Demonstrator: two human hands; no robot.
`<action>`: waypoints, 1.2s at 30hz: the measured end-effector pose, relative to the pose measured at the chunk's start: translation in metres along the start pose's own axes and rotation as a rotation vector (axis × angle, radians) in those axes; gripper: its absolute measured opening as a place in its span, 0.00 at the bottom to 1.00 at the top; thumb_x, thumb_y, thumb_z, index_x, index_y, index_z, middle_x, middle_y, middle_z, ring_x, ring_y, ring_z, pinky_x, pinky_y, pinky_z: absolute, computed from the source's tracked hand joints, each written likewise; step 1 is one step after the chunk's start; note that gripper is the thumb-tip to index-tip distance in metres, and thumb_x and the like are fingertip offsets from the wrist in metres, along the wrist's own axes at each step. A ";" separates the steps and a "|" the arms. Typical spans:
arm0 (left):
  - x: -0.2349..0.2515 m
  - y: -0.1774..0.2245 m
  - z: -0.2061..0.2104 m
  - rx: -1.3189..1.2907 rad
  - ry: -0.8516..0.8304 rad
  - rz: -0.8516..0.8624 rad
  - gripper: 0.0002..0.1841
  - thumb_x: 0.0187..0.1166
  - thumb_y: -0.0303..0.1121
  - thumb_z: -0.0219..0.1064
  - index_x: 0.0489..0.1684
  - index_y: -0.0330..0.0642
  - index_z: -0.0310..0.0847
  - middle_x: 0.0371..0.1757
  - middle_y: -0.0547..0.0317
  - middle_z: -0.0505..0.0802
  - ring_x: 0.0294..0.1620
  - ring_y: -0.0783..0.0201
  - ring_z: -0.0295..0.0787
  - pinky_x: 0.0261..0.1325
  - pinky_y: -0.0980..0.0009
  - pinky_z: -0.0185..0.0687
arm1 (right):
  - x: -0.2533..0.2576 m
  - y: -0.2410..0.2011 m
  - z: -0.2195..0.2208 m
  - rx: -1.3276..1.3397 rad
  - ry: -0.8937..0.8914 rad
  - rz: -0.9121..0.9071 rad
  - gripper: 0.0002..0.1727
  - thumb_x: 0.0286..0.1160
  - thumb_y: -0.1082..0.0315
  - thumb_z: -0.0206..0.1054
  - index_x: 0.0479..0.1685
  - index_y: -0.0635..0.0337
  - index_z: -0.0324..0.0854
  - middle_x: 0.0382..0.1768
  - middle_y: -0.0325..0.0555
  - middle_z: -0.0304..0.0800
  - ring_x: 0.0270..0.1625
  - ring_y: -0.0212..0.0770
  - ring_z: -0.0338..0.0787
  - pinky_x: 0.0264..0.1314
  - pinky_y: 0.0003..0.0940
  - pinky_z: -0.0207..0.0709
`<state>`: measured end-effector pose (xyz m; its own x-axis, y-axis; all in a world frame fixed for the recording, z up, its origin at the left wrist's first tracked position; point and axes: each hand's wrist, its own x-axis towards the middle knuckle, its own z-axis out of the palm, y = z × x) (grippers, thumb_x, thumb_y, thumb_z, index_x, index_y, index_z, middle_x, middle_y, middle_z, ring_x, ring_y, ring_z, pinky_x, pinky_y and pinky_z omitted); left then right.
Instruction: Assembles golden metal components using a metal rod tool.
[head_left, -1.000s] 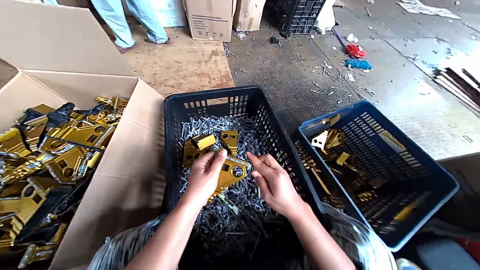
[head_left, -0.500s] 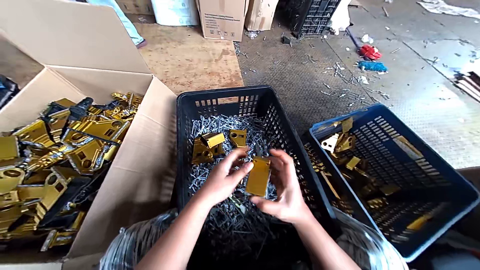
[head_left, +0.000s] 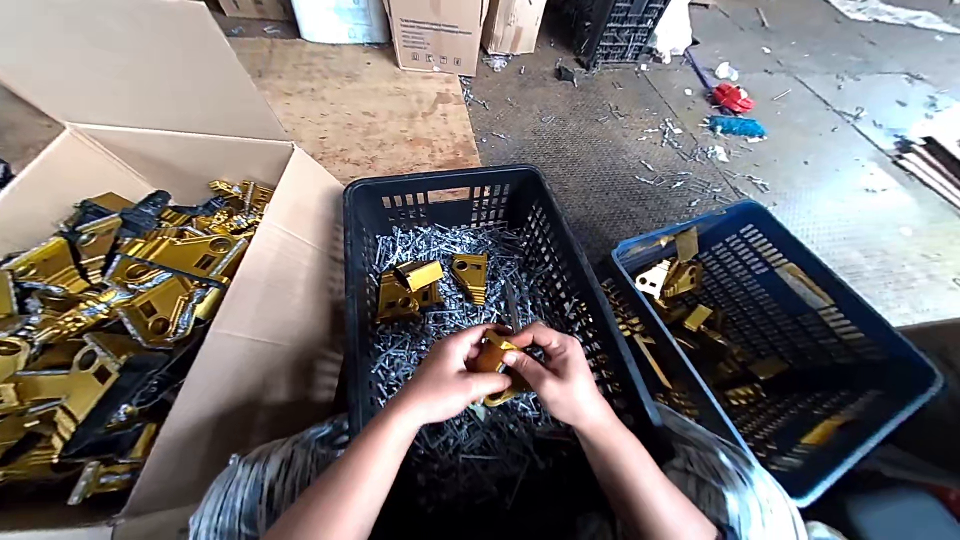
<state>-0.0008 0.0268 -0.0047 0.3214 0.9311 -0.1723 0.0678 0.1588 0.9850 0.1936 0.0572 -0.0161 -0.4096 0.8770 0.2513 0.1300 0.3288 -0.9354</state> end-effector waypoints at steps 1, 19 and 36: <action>0.000 0.002 0.000 0.006 -0.001 -0.013 0.30 0.66 0.28 0.73 0.74 0.41 0.76 0.49 0.57 0.96 0.46 0.65 0.95 0.53 0.67 0.92 | -0.001 -0.001 0.001 0.037 0.015 0.022 0.04 0.72 0.72 0.71 0.38 0.62 0.90 0.39 0.38 0.94 0.46 0.27 0.91 0.55 0.26 0.86; -0.003 0.021 -0.040 -0.356 0.667 0.082 0.40 0.68 0.73 0.66 0.70 0.52 0.70 0.49 0.63 0.87 0.36 0.69 0.86 0.33 0.73 0.85 | -0.004 0.068 0.066 -0.627 -0.722 0.637 0.24 0.80 0.47 0.67 0.65 0.53 0.88 0.66 0.55 0.88 0.72 0.58 0.84 0.74 0.67 0.74; 0.013 0.022 -0.017 -0.176 0.781 -0.077 0.36 0.91 0.62 0.34 0.64 0.43 0.81 0.51 0.50 0.89 0.52 0.59 0.87 0.56 0.54 0.82 | -0.014 -0.003 -0.007 -0.681 0.039 0.516 0.21 0.93 0.57 0.48 0.64 0.67 0.74 0.31 0.53 0.85 0.34 0.50 0.88 0.41 0.49 0.82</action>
<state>-0.0111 0.0479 0.0153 -0.4358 0.8660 -0.2454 -0.1081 0.2203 0.9694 0.2049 0.0463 -0.0151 -0.1203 0.9820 -0.1455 0.8110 0.0127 -0.5849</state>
